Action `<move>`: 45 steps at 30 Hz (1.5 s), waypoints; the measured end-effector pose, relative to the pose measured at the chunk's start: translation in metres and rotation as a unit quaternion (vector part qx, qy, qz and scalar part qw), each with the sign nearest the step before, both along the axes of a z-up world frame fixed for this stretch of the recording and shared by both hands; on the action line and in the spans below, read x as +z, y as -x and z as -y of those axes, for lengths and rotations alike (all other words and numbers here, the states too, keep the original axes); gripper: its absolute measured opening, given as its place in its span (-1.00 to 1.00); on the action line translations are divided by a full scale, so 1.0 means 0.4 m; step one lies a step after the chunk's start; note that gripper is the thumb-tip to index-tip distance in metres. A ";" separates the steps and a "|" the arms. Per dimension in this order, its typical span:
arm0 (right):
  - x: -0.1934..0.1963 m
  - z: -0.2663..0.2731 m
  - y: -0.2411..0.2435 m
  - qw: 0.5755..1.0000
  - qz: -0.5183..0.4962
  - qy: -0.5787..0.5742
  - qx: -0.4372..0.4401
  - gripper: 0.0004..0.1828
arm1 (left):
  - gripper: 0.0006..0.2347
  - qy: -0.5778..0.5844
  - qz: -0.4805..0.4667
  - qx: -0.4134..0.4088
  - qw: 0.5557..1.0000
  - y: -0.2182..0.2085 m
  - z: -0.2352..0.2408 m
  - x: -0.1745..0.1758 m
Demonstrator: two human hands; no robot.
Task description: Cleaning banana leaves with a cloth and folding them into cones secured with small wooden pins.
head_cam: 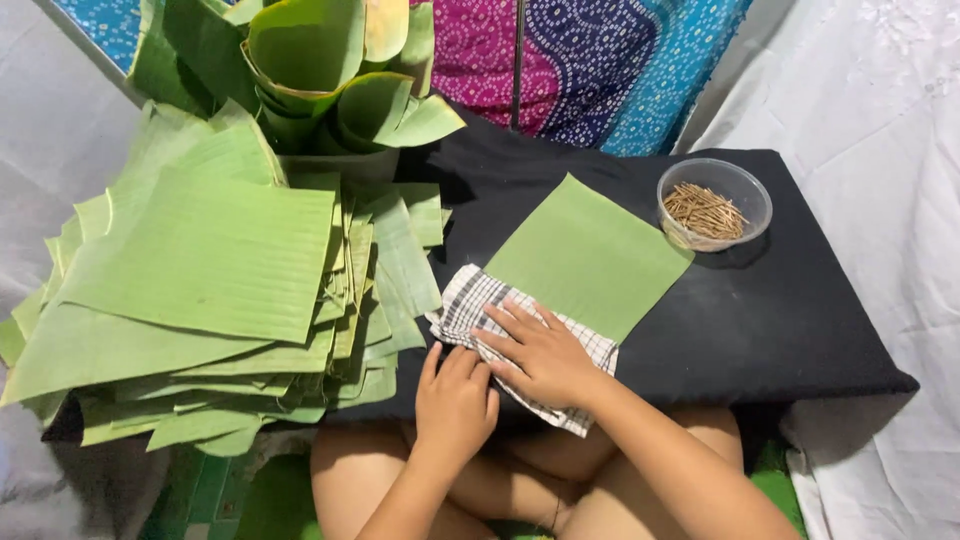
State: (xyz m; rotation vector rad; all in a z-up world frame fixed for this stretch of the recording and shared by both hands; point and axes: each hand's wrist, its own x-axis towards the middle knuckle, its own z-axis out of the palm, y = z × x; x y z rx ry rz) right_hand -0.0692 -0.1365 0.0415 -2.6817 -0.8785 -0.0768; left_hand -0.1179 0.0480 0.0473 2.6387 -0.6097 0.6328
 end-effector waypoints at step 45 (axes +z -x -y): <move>-0.072 0.120 -0.057 0.999 -0.027 0.002 -0.027 -0.22 | -0.84 -0.018 -0.077 -0.042 0.996 -0.085 -0.006 0.039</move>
